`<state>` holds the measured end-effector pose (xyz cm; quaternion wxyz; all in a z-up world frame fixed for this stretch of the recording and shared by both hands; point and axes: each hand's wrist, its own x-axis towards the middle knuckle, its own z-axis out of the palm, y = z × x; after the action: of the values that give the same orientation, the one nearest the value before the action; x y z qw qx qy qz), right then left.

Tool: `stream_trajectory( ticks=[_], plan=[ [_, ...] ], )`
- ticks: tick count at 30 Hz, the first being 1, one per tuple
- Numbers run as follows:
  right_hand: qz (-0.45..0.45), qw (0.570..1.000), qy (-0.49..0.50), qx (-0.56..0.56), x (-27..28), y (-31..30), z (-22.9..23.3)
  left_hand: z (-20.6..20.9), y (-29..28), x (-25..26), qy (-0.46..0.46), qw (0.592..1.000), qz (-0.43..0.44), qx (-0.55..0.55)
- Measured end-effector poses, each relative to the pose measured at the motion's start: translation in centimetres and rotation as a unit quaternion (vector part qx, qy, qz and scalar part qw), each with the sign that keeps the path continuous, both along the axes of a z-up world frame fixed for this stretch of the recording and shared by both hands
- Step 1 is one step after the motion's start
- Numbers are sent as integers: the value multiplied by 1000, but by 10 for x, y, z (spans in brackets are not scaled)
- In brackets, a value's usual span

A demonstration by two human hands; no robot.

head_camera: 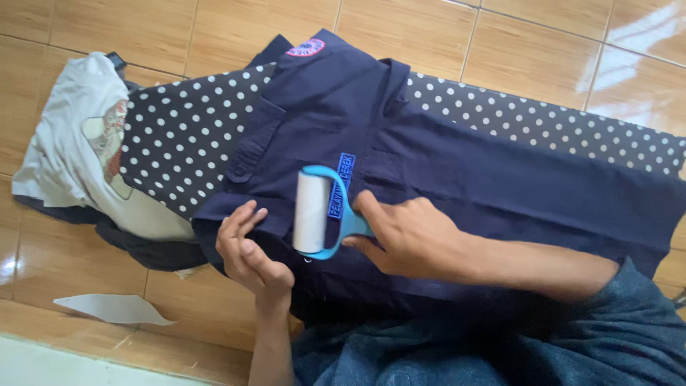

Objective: The person lays a dark blue shirt on a polka-dotted ironing board and uses a lint roller to clean the fabric. They roll the adhesive tool over the shirt's body, sleeves, and collar, smoothing the material with their hands between passes.

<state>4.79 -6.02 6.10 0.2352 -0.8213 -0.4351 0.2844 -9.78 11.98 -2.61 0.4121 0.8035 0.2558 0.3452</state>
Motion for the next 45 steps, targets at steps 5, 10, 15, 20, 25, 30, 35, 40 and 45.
stream_trajectory(
  ticks=[5,10,15,20,25,30,35,40,45],
  plan=[
    [8,1000,-10,0,-9,4,-19,2,-1,-2,51,995,-18,80],
    [30,999,-32,-12,-7,1,-30,12,-3,0,140,979,-20,149],
    [6,998,-56,-26,-9,-44,-25,9,-5,5,222,950,-1,219],
    [-53,993,-32,-98,-16,-105,-12,16,-11,6,297,925,-10,236],
    [-39,970,3,-241,-12,-161,21,37,-22,10,335,916,-50,215],
    [-51,991,-41,-118,-11,-175,32,51,-65,19,305,908,-188,217],
    [-44,988,-113,-100,-15,-142,-17,26,-96,37,315,881,-270,227],
    [-75,986,-65,-134,-8,-144,-33,12,-96,33,324,870,-266,260],
    [-123,962,-57,-235,-4,-184,-24,10,-96,33,319,868,-266,271]
  ],
)
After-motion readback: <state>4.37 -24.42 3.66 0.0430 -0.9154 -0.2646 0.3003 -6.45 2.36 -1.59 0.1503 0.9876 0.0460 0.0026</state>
